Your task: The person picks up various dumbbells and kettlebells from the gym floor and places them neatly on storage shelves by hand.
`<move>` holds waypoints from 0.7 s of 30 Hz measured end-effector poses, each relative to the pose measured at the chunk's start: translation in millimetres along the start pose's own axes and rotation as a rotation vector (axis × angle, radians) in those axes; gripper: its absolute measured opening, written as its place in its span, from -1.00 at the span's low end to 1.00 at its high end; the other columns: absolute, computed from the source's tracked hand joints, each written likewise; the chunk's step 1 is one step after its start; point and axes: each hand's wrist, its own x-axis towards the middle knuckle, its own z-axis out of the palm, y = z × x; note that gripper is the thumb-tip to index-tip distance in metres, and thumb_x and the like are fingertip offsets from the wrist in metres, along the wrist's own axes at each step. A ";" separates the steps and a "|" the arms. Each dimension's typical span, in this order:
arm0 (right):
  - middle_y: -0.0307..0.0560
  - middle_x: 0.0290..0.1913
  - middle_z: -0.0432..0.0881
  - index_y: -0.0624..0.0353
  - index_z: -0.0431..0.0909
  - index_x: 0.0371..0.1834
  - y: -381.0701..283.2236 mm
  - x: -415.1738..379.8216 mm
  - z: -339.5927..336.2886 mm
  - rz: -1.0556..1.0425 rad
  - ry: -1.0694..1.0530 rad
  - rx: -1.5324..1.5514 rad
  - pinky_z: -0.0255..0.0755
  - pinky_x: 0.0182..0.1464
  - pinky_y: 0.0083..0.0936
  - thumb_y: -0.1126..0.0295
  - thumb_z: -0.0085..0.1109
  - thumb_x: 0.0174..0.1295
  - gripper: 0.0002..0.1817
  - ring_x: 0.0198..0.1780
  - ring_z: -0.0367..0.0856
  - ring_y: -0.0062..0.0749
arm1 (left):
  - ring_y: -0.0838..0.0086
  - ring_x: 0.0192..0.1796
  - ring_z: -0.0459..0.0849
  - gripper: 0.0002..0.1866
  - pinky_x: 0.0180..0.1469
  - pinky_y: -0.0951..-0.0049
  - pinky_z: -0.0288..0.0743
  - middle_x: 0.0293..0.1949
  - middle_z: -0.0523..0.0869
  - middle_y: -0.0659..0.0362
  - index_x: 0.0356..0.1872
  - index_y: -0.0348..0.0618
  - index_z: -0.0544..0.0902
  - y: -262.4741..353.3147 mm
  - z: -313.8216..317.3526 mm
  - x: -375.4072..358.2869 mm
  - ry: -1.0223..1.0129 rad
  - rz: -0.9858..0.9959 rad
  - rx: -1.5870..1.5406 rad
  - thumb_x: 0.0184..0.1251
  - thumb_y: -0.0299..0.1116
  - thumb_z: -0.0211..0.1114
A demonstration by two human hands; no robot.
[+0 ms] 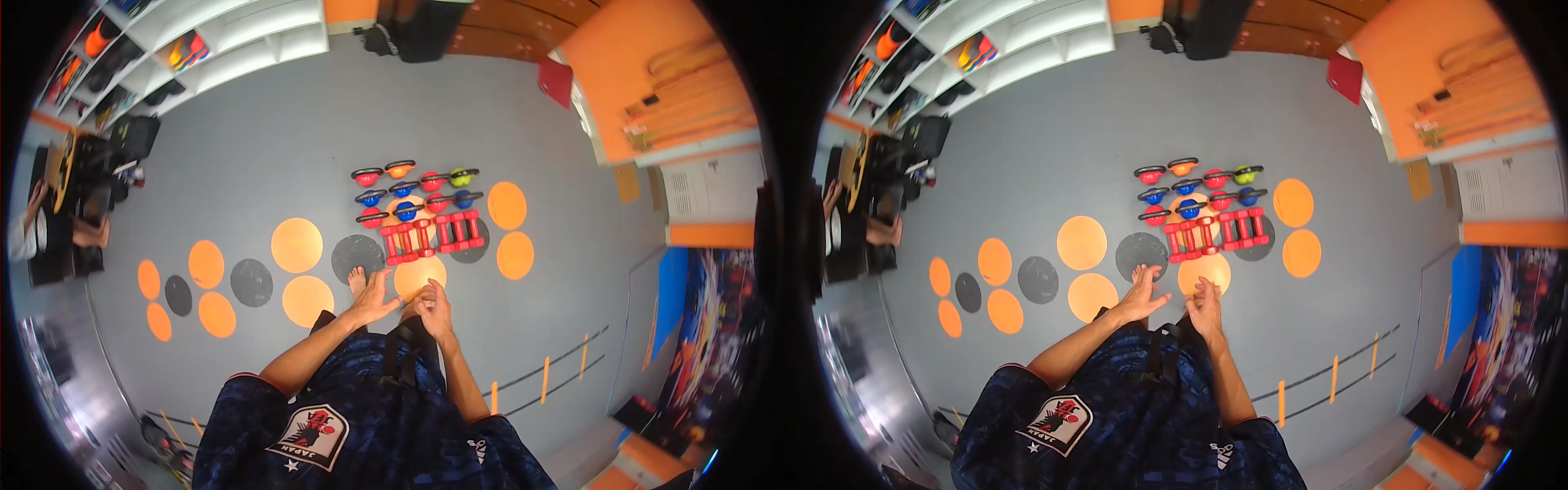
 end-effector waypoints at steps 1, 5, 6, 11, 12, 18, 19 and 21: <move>0.15 0.13 0.55 0.16 0.22 0.40 9.7 8.6 -3.5 0.007 -0.041 0.001 0.60 -0.02 -0.31 0.43 0.28 0.20 -0.31 -0.05 0.66 -0.13 | 0.20 0.08 0.54 -0.21 0.41 0.05 0.14 0.19 0.36 -0.17 0.36 -0.24 0.16 -3.6 6.2 0.2 0.028 -0.029 0.053 0.21 -0.21 0.41; 0.12 0.11 0.55 0.14 0.16 0.42 15.0 35.4 -20.1 -0.045 -0.186 -0.037 0.59 0.00 -0.30 0.43 0.28 0.20 -0.28 -0.05 0.67 -0.16 | 0.07 0.16 0.51 -0.17 0.38 0.08 0.25 0.31 0.26 -0.27 0.38 -0.27 0.11 -12.2 33.4 -5.4 0.198 -0.088 -0.010 0.21 -0.24 0.41; 0.11 0.11 0.55 0.13 0.16 0.43 14.0 43.2 -26.4 -0.047 -0.229 -0.023 0.59 0.00 -0.31 0.43 0.28 0.20 -0.27 -0.06 0.68 -0.17 | 0.04 0.17 0.50 -0.15 0.35 0.10 0.30 0.34 0.24 -0.30 0.39 -0.29 0.09 -14.6 39.4 -5.0 0.243 -0.101 -0.040 0.21 -0.25 0.42; 0.08 0.11 0.56 0.12 0.17 0.43 13.4 84.9 -46.5 -0.089 -0.337 -0.078 0.56 0.05 -0.33 0.40 0.31 0.17 -0.25 -0.02 0.66 -0.19 | 0.01 0.18 0.50 -0.06 0.16 0.17 0.51 0.32 0.25 -0.30 0.41 -0.32 0.02 1.3 58.5 -2.5 0.427 -0.191 -0.126 0.16 -0.24 0.45; 0.09 0.12 0.55 0.12 0.18 0.43 15.1 91.8 -50.5 -0.117 -0.352 -0.100 0.54 0.08 -0.31 0.39 0.33 0.16 -0.24 0.01 0.65 -0.16 | -0.03 0.28 0.37 -0.05 0.26 0.15 0.39 0.37 0.16 -0.32 0.41 -0.33 0.03 11.3 57.0 -2.2 0.421 -0.257 -0.260 0.14 -0.25 0.46; 0.13 0.23 0.45 0.10 0.21 0.42 19.4 121.7 -76.0 -0.304 -0.368 -0.222 0.31 0.32 -0.17 0.30 0.39 0.08 -0.19 0.28 0.42 -0.01 | -0.11 0.35 0.28 0.00 0.40 0.07 0.23 0.35 0.19 -0.32 0.43 -0.32 0.04 16.5 76.4 12.3 0.451 -0.441 -0.394 0.05 -0.24 0.50; 0.13 0.26 0.42 0.09 0.20 0.43 20.8 124.6 -79.9 -0.326 -0.382 -0.230 0.24 0.38 -0.15 0.29 0.39 0.07 -0.18 0.34 0.36 0.02 | -0.12 0.34 0.29 -0.01 0.40 0.07 0.23 0.31 0.22 -0.30 0.42 -0.32 0.06 20.4 78.5 16.0 0.460 -0.458 -0.364 0.05 -0.23 0.50; 0.16 0.33 0.34 0.09 0.21 0.42 21.1 128.8 -86.8 -0.317 -0.434 -0.198 0.19 0.41 -0.13 0.32 0.39 0.06 -0.18 0.39 0.27 0.09 | -0.12 0.30 0.32 -0.04 0.39 0.08 0.22 0.23 0.29 -0.25 0.39 -0.32 0.09 23.0 83.1 26.2 0.485 -0.479 -0.303 0.05 -0.22 0.49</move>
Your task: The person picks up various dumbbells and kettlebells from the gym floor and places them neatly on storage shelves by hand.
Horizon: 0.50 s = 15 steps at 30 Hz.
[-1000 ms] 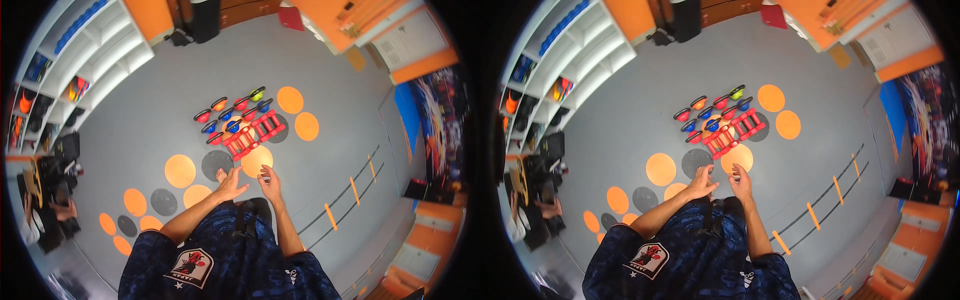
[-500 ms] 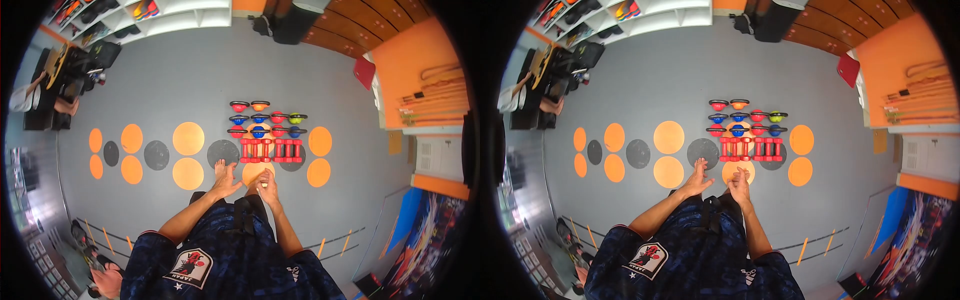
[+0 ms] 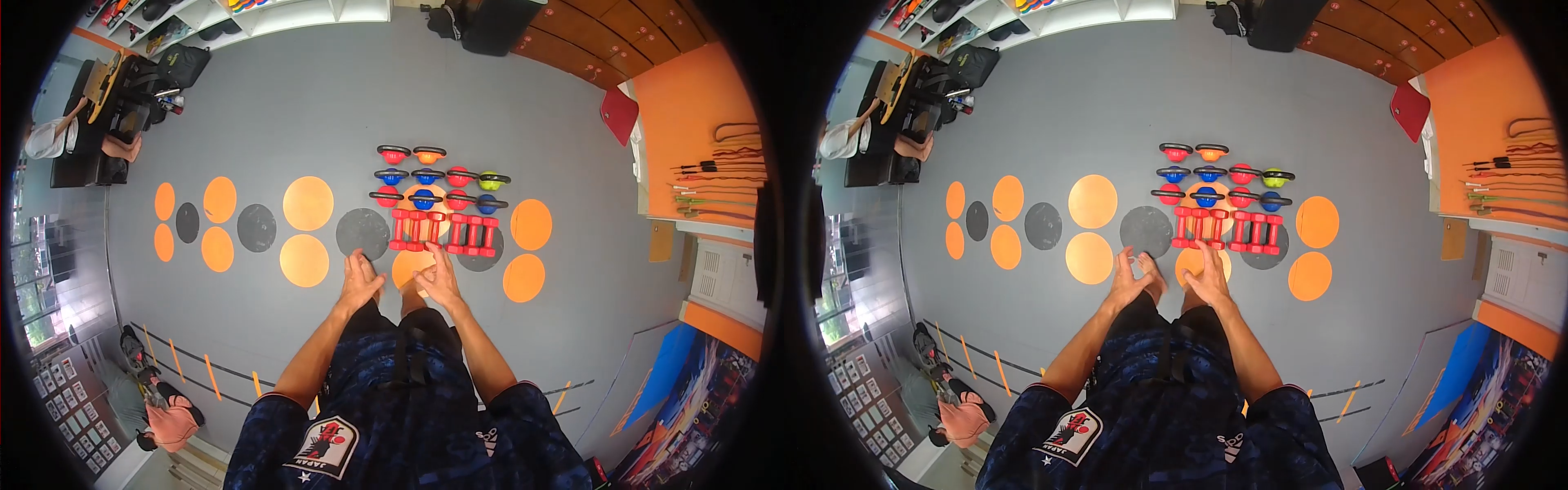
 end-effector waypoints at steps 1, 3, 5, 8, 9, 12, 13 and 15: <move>0.16 0.34 0.33 0.09 0.21 0.42 1.5 2.4 -2.5 -0.032 -0.004 -0.014 0.19 0.42 -0.13 0.32 0.39 0.06 -0.18 0.39 0.26 0.09 | -0.13 0.30 0.32 -0.08 0.38 0.06 0.23 0.20 0.31 -0.23 0.36 -0.30 0.13 3.1 7.2 3.9 0.045 0.035 0.007 0.05 -0.20 0.49; 0.16 0.35 0.31 0.09 0.21 0.42 4.9 15.9 -2.2 -0.069 0.013 -0.025 0.19 0.41 -0.14 0.34 0.39 0.05 -0.18 0.39 0.25 0.10 | -0.12 0.29 0.33 -0.07 0.37 0.04 0.25 0.20 0.31 -0.23 0.37 -0.29 0.13 4.5 23.2 23.9 0.074 0.062 0.023 0.04 -0.20 0.49; 0.16 0.34 0.30 0.08 0.21 0.42 15.9 24.8 3.3 -0.060 0.024 -0.022 0.20 0.41 -0.14 0.36 0.39 0.05 -0.18 0.38 0.26 0.11 | -0.11 0.29 0.35 -0.05 0.35 0.04 0.26 0.22 0.30 -0.23 0.38 -0.26 0.12 -5.5 35.4 41.2 0.070 0.066 0.043 0.02 -0.18 0.51; 0.17 0.30 0.33 0.07 0.22 0.42 49.9 42.2 28.8 -0.027 0.086 0.009 0.23 0.39 -0.15 0.37 0.38 0.04 -0.18 0.36 0.28 0.11 | -0.08 0.28 0.37 0.00 0.32 0.05 0.31 0.24 0.29 -0.22 0.40 -0.23 0.12 -27.7 58.1 75.6 0.047 0.000 -0.019 0.00 -0.13 0.53; 0.13 0.21 0.38 0.08 0.29 0.32 62.7 49.2 41.6 0.035 0.104 0.063 0.28 0.34 -0.15 0.38 0.37 0.04 -0.28 0.30 0.34 0.09 | -0.07 0.27 0.39 0.01 0.31 0.06 0.32 0.25 0.30 -0.21 0.40 -0.22 0.12 -37.8 67.7 87.0 0.043 -0.045 -0.105 -0.01 -0.11 0.54; 0.08 0.14 0.44 0.09 0.38 0.20 105.1 71.1 73.2 -0.039 0.014 -0.009 0.35 0.28 -0.19 0.43 0.35 0.05 -0.41 0.23 0.42 0.07 | -0.02 0.27 0.42 0.01 0.29 0.10 0.35 0.24 0.35 -0.20 0.39 -0.22 0.16 -89.7 107.0 122.4 0.041 -0.196 -0.308 -0.01 -0.04 0.56; 0.08 0.12 0.46 0.11 0.40 0.13 121.1 81.0 86.5 -0.053 0.023 -0.043 0.36 0.27 -0.21 0.44 0.34 0.06 -0.48 0.21 0.44 0.06 | 0.00 0.27 0.42 0.00 0.29 0.11 0.36 0.23 0.37 -0.20 0.38 -0.22 0.18 -112.9 124.7 139.9 0.040 -0.241 -0.370 -0.01 -0.02 0.56; 0.08 0.10 0.48 0.12 0.41 0.12 174.8 103.7 118.7 -0.064 0.077 -0.031 0.38 0.26 -0.22 0.46 0.33 0.05 -0.48 0.19 0.47 0.02 | 0.06 0.24 0.46 -0.04 0.26 0.15 0.40 0.18 0.44 -0.19 0.38 -0.18 0.21 -163.7 162.9 168.8 0.043 -0.208 -0.238 0.02 -0.03 0.56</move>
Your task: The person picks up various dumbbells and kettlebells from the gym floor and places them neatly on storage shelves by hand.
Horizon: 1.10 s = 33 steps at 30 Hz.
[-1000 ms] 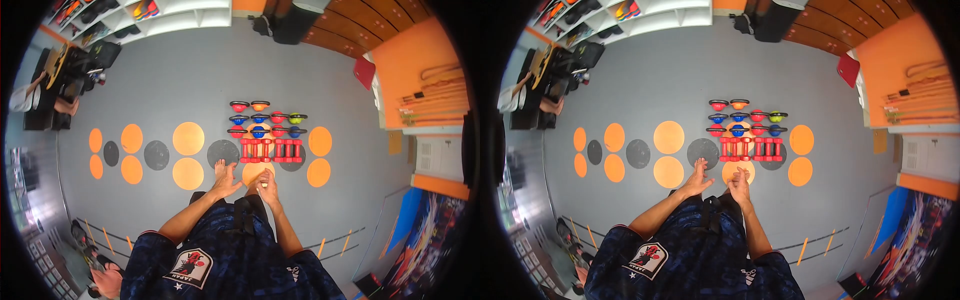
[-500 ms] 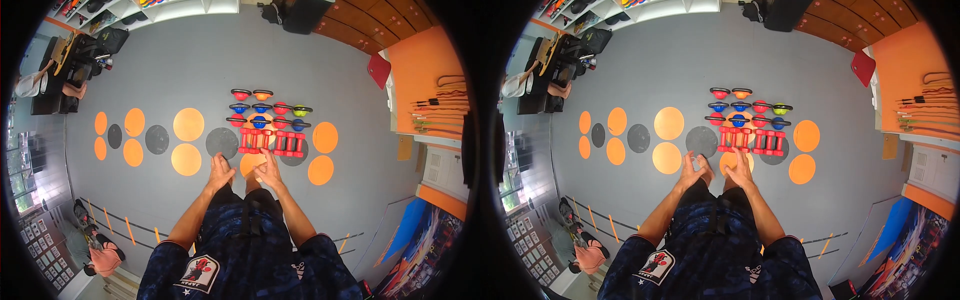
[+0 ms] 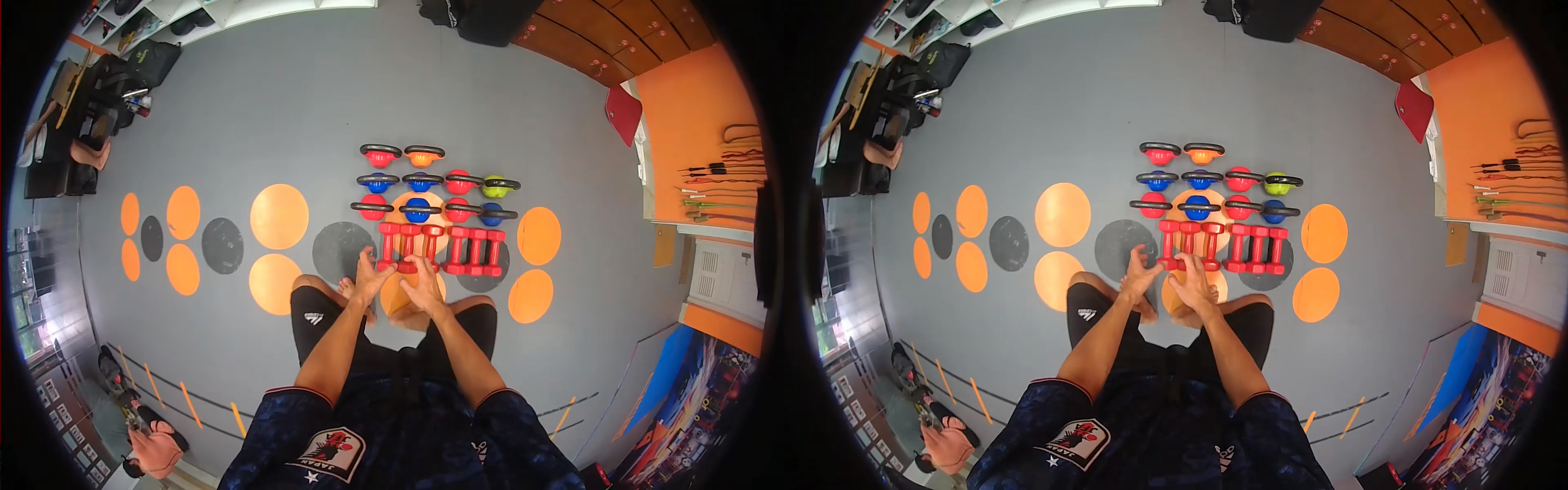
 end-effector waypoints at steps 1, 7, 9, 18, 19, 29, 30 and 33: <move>0.08 0.07 0.51 0.14 0.42 0.11 25.0 8.6 15.3 0.004 0.027 0.009 0.41 0.23 -0.23 0.49 0.33 0.04 -0.49 0.16 0.51 0.00 | 0.09 0.22 0.47 -0.05 0.25 0.17 0.42 0.16 0.47 -0.18 0.38 -0.16 0.22 -26.8 15.4 18.5 0.008 0.009 0.060 0.04 -0.04 0.56; 0.08 -0.11 0.60 0.21 0.46 0.06 207.6 55.4 125.5 0.103 0.191 0.092 0.52 0.08 -0.25 0.62 0.24 0.04 -0.55 -0.04 0.62 -0.03 | -0.18 0.26 0.43 -0.09 0.36 0.06 0.27 0.20 0.45 -0.35 0.31 -0.39 0.30 -138.9 94.3 112.2 0.063 -0.076 0.180 0.16 0.19 0.31; 0.15 0.02 0.52 0.24 0.40 0.15 241.3 71.9 150.3 0.232 0.200 -0.076 0.43 0.20 -0.18 0.56 0.30 0.05 -0.47 0.10 0.53 0.06 | -0.19 0.28 0.42 -0.04 0.38 0.08 0.25 0.22 0.44 -0.36 0.36 -0.44 0.23 -172.1 110.4 136.7 0.039 -0.059 0.267 0.14 0.15 0.33; 0.29 0.12 0.39 0.27 0.19 0.26 354.3 114.4 208.8 0.540 0.186 -0.285 0.40 0.18 0.01 0.18 0.38 0.11 -0.25 0.12 0.46 0.30 | -0.28 0.16 0.50 -0.24 0.19 0.01 0.43 0.15 0.44 -0.47 0.22 -0.48 0.17 -258.7 181.1 231.5 0.036 -0.004 0.346 0.17 -0.18 0.34; 0.30 0.10 0.40 0.28 0.20 0.23 357.2 113.6 210.6 0.539 0.184 -0.270 0.43 0.15 0.02 0.16 0.37 0.12 -0.27 0.10 0.47 0.32 | -0.30 0.14 0.50 -0.33 0.15 0.00 0.45 0.14 0.43 -0.50 0.16 -0.45 0.20 -266.0 184.1 235.6 0.023 -0.008 0.322 0.19 -0.21 0.32; 0.30 -0.23 0.68 0.12 0.36 0.14 365.5 116.6 214.2 0.578 0.232 -0.125 0.53 -0.04 -0.02 0.19 0.41 0.03 -0.37 -0.13 0.66 0.25 | 0.18 -0.48 0.73 -0.57 -0.37 0.23 0.63 -0.42 0.73 -0.02 0.07 -0.16 0.46 -264.9 177.9 237.7 0.016 -0.157 -0.120 0.18 -0.33 0.33; 0.26 -0.26 0.68 0.14 0.39 0.10 370.2 116.6 214.9 0.527 0.253 -0.085 0.55 -0.11 -0.05 0.21 0.40 0.06 -0.43 -0.19 0.68 0.18 | 0.27 -0.53 0.71 -0.59 -0.41 0.28 0.61 -0.43 0.72 0.03 0.04 -0.12 0.50 -267.4 181.2 240.1 0.023 -0.173 -0.159 0.17 -0.33 0.34; 0.07 -0.39 0.66 0.16 0.47 -0.06 391.5 119.3 219.1 0.613 0.130 0.406 0.55 -0.35 -0.25 0.29 0.36 0.14 -0.63 -0.38 0.66 -0.13 | 0.40 -0.56 0.69 -0.64 -0.44 0.33 0.59 -0.45 0.73 0.10 -0.01 -0.04 0.59 -268.5 181.7 240.4 0.057 -0.224 -0.182 0.12 -0.32 0.36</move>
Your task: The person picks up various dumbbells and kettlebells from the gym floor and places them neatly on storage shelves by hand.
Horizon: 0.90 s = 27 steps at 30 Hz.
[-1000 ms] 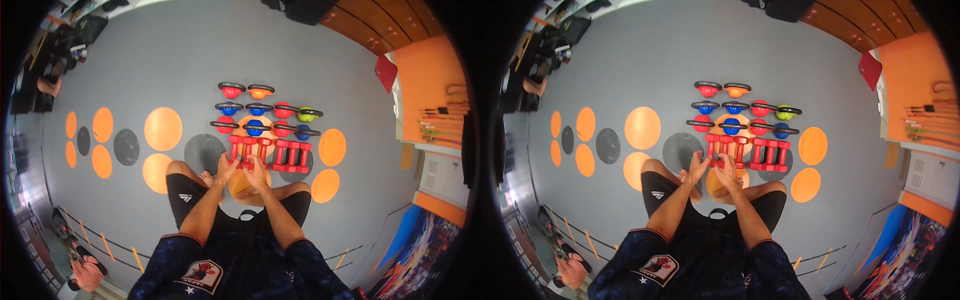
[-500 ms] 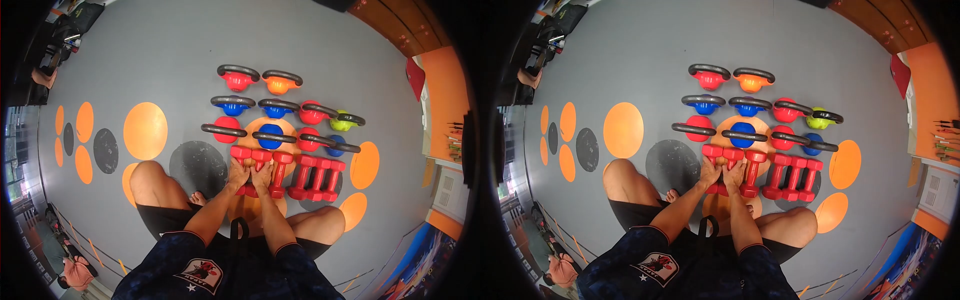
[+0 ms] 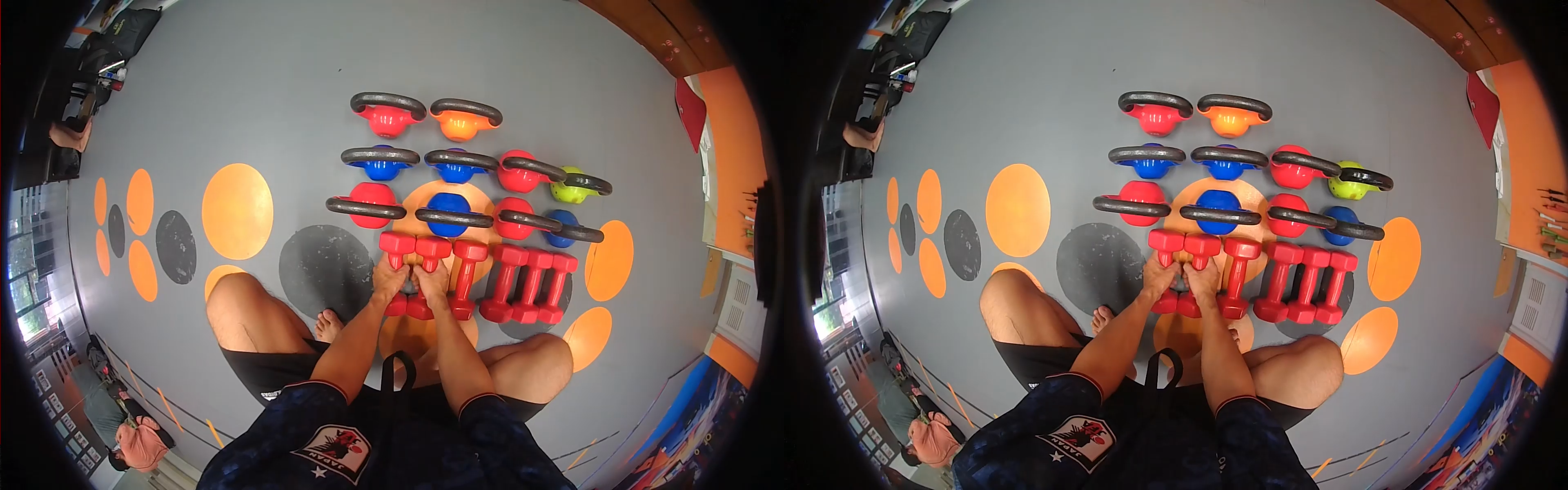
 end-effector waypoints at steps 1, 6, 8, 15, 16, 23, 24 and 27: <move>-0.01 -0.44 0.65 0.17 0.49 -0.12 6.8 6.2 -1.1 0.098 -0.118 0.189 0.53 -0.44 -0.33 0.33 0.34 0.17 -0.70 -0.46 0.65 -0.25 | 0.35 -0.51 0.72 -0.63 -0.39 0.31 0.60 -0.42 0.74 0.09 -0.02 -0.04 0.60 5.2 1.4 -2.2 0.020 -0.010 0.049 0.11 -0.31 0.38; -0.20 -0.58 0.52 0.16 0.51 -0.26 -23.9 0.1 -10.3 0.265 -0.189 0.320 0.42 -0.57 -0.52 0.43 0.30 0.18 -0.85 -0.62 0.48 -0.48 | 0.04 -0.17 0.75 -0.55 -0.09 0.17 0.59 -0.27 0.77 -0.05 0.00 -0.05 0.61 -2.1 6.9 7.3 0.085 0.008 0.194 0.03 -0.22 0.44; -0.20 -0.59 0.51 0.16 0.52 -0.28 -17.0 -0.1 -8.5 0.234 -0.179 0.305 0.42 -0.59 -0.51 0.44 0.28 0.17 -0.87 -0.63 0.48 -0.47 | -0.05 -0.03 0.70 -0.52 0.01 0.12 0.56 -0.20 0.76 -0.10 0.01 -0.05 0.61 -4.2 6.7 8.0 0.091 0.002 0.227 0.01 -0.21 0.45; -0.19 -0.61 0.52 0.19 0.53 -0.35 -19.4 -17.4 -2.9 0.183 -0.049 0.284 0.38 -0.64 -0.51 0.55 0.23 0.12 -0.92 -0.68 0.47 -0.47 | -0.09 -0.02 0.69 -0.52 0.04 0.09 0.55 -0.18 0.74 -0.15 0.04 -0.06 0.59 -2.3 -0.1 3.8 0.105 0.057 0.297 -0.01 -0.29 0.39; -0.19 -0.61 0.52 0.20 0.53 -0.35 -21.9 -23.5 -5.9 0.182 -0.050 0.266 0.38 -0.63 -0.51 0.56 0.23 0.11 -0.92 -0.68 0.46 -0.47 | -0.10 -0.01 0.68 -0.51 0.05 0.09 0.55 -0.18 0.74 -0.16 0.04 -0.06 0.59 -9.3 0.0 10.9 0.082 0.022 0.274 -0.01 -0.30 0.39; -0.17 -0.54 0.52 0.27 0.50 -0.27 -103.2 -121.1 -37.9 0.043 -0.024 0.375 0.36 -0.56 -0.50 0.62 0.24 0.10 -0.84 -0.61 0.49 -0.47 | -0.12 0.00 0.66 -0.50 0.06 0.08 0.53 -0.17 0.73 -0.17 0.05 -0.06 0.59 2.7 -2.2 2.8 0.076 0.039 0.288 -0.03 -0.31 0.37; -0.16 -0.52 0.52 0.27 0.49 -0.24 -121.4 -139.6 -44.7 0.020 -0.025 0.410 0.36 -0.54 -0.50 0.62 0.24 0.11 -0.83 -0.59 0.49 -0.47 | -0.12 0.00 0.67 -0.50 0.07 0.08 0.53 -0.17 0.74 -0.17 0.04 -0.06 0.59 -0.3 -1.5 7.5 0.077 0.052 0.290 -0.04 -0.31 0.37; -0.13 -0.46 0.53 0.29 0.45 -0.20 -140.3 -190.5 -76.3 0.020 -0.089 0.344 0.38 -0.48 -0.49 0.63 0.22 0.11 -0.79 -0.55 0.50 -0.47 | -0.11 -0.01 0.68 -0.52 0.06 0.09 0.53 -0.18 0.74 -0.15 0.02 -0.06 0.60 0.6 1.6 10.5 0.071 0.025 0.266 -0.06 -0.35 0.36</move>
